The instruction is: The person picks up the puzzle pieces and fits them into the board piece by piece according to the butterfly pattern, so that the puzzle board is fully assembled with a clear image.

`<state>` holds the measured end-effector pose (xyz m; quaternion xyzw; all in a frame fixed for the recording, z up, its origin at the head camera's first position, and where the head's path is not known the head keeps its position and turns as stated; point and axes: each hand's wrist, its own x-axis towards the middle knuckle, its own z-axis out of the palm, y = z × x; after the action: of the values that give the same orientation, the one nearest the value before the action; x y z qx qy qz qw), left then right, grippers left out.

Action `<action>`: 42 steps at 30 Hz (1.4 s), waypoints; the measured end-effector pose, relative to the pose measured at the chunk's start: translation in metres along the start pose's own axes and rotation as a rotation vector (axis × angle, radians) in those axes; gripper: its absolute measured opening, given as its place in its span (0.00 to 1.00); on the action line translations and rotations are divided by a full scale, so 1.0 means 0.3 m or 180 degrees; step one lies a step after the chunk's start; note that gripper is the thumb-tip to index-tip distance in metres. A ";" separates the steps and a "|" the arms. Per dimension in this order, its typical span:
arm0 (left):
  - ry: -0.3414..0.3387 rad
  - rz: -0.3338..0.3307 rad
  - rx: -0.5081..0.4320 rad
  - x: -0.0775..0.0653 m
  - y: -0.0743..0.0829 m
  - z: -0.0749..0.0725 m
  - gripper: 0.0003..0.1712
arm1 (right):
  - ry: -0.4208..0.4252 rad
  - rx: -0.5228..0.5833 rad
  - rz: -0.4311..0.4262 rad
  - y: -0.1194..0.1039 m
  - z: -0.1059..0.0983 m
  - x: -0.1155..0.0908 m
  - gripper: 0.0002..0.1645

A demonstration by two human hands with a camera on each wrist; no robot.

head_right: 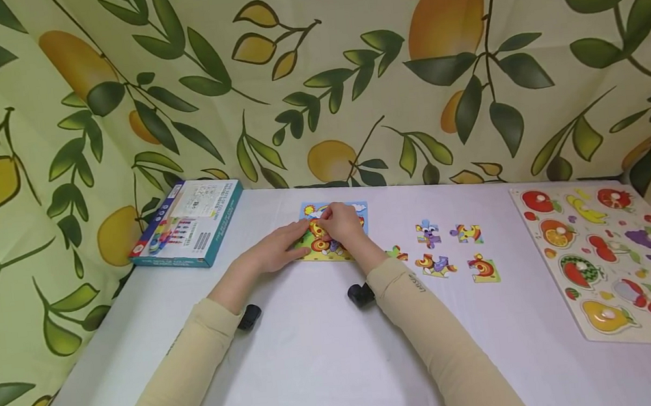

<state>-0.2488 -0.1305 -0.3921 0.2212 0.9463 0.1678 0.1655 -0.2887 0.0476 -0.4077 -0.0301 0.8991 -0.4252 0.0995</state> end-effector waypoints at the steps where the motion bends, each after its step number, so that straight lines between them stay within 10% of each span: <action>1: 0.0003 0.0010 0.0001 0.000 -0.001 0.000 0.39 | -0.0007 0.0004 -0.0004 0.000 0.000 0.001 0.11; 42: -0.0108 -0.0032 0.0105 -0.002 0.010 0.003 0.35 | -0.0207 -0.0127 -0.0147 0.025 -0.008 -0.006 0.17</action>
<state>-0.2468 -0.1279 -0.3916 0.2220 0.9471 0.1476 0.1786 -0.2873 0.0545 -0.4117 -0.0666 0.9028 -0.4082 0.1182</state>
